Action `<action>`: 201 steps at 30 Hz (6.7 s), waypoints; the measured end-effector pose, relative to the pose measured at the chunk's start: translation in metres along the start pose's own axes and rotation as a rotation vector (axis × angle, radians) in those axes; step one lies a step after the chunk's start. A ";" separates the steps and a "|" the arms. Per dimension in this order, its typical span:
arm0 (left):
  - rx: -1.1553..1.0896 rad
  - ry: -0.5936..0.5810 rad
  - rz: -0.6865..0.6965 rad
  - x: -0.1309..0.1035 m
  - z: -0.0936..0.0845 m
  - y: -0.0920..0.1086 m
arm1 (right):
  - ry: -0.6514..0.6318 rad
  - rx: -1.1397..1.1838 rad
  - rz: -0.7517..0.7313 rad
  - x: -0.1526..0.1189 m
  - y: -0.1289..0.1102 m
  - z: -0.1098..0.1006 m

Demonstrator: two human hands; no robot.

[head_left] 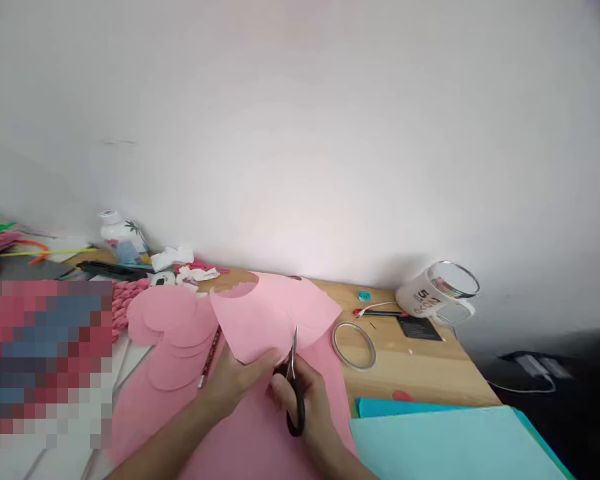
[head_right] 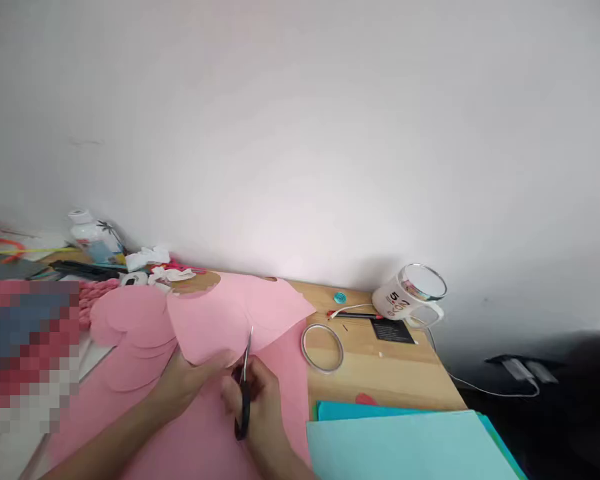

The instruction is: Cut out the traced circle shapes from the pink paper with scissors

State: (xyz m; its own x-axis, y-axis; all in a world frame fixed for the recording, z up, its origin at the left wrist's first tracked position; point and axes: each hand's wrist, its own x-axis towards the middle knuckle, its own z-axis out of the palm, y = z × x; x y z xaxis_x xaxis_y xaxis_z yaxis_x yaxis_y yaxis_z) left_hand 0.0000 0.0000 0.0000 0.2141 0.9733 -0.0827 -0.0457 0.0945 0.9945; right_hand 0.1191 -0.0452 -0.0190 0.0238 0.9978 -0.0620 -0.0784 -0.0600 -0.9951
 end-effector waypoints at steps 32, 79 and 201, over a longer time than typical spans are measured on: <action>-0.042 0.042 0.035 -0.001 0.007 0.012 | -0.003 0.060 -0.025 0.004 0.006 -0.001; -0.129 -0.079 -0.061 0.005 -0.006 0.002 | 0.012 0.093 0.043 0.001 0.007 -0.001; -0.380 -0.126 -0.058 0.006 0.000 0.003 | 0.143 0.040 0.004 -0.002 0.013 0.005</action>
State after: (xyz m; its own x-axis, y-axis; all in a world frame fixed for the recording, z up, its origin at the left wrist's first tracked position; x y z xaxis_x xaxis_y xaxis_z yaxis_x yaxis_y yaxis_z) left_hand 0.0015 0.0060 0.0024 0.3442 0.9329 -0.1059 -0.3821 0.2423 0.8918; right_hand 0.1135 -0.0483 -0.0309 0.1647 0.9832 -0.0790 -0.1179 -0.0599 -0.9912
